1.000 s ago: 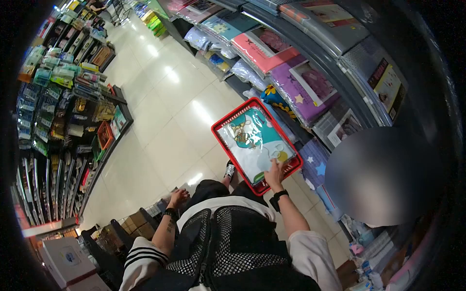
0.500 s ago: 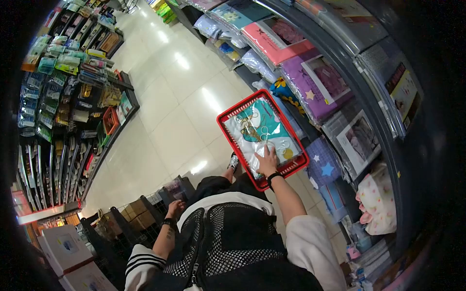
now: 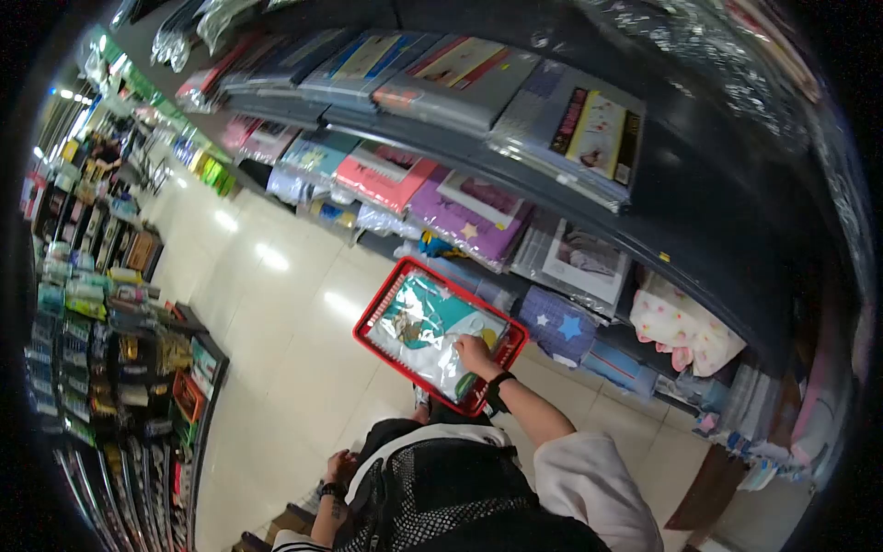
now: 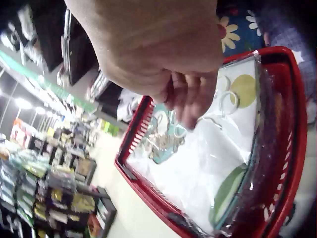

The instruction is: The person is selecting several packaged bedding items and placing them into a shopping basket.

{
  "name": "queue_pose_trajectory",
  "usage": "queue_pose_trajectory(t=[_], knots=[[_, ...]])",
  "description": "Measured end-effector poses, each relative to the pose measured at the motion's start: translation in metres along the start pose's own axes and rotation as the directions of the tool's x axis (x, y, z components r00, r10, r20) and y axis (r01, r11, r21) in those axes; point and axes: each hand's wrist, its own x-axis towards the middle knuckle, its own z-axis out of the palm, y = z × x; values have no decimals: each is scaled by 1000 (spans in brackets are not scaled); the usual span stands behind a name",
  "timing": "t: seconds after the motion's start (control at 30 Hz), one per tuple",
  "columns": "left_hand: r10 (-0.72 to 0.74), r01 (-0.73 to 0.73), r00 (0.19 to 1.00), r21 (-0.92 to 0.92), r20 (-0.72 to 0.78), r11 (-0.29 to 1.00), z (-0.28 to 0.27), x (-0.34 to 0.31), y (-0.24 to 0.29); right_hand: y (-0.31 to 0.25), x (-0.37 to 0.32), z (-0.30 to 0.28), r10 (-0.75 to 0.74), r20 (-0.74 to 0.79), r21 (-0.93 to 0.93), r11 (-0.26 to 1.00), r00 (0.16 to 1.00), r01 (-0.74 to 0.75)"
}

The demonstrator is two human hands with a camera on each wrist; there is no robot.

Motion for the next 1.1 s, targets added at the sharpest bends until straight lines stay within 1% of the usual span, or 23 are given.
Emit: queue_pose_trajectory(t=[0.03,0.07,0.1,0.13,0.17,0.2,0.27,0.3,0.33,0.37,0.43,0.5,0.53,0.57,0.6,0.63,0.7,0.73,0.77,0.83,0.9,0.97,1.1], knots=[[0,-1,1000,15,23,1000,5,11,7,-7,-1,-12,159,32,211,964,987,-162],[12,10,994,204,-107,979,22,7,18,-9,-2,-22,160,7,215,964,987,-158],[54,39,971,382,-231,923,32,12,26,-7,-3,-31,62,-159,151,988,985,-38],[39,53,977,416,-210,908,38,21,35,-6,-2,-39,-47,-314,65,995,948,71],[48,40,982,449,-183,893,53,19,43,-24,-4,-62,-146,-449,48,981,881,187],[57,36,982,481,-177,876,60,26,48,-56,-14,-101,-44,-397,89,992,917,86],[63,31,984,517,-164,855,70,35,56,-126,-36,-175,-96,-601,137,966,794,220],[61,36,985,545,-159,838,79,37,61,-144,-41,-205,-179,-721,58,947,669,316],[61,39,986,570,-156,821,87,40,65,-155,-48,-237,-262,-798,-60,931,542,361],[60,37,987,571,-151,820,92,43,68,-174,-58,-270,-306,-836,-70,882,455,465],[35,32,994,595,-101,803,100,52,73,-207,-64,-322,-270,-917,-145,911,292,386],[47,14,995,613,-83,790,112,54,77,-195,-43,-366,-364,-912,-316,918,191,241],[28,18,998,635,-63,772,117,55,79,-191,-32,-381,-365,-912,-318,917,186,242],[8,23,999,656,-44,754,119,58,81,-190,-22,-393,-125,-907,-39,976,403,214],[14,21,999,658,-48,753,122,62,82,-187,-14,-400,117,-798,233,965,592,123],[14,21,999,657,-48,753,123,62,82,-191,-13,-405,117,-797,233,965,592,123],[11,32,998,661,-61,750,128,65,86,-200,-11,-411,262,-672,345,938,693,-20],[13,32,998,657,-63,753,130,66,86,-202,-7,-409,272,-712,300,951,648,-69],[24,27,997,656,-68,755,128,64,86,-199,-4,-410,273,-707,301,951,652,-71],[33,22,997,657,-71,754,125,60,87,-188,1,-417,307,-701,210,951,644,-225],[12,69,993,654,-119,753,114,61,84,-194,-3,-418,321,-681,247,947,658,-206],[17,67,992,647,-123,759,103,63,81,-191,-7,-420,315,-653,373,925,689,-69],[-15,120,986,634,-168,764,88,63,75,-170,-23,-421,316,-603,455,890,732,-9]])
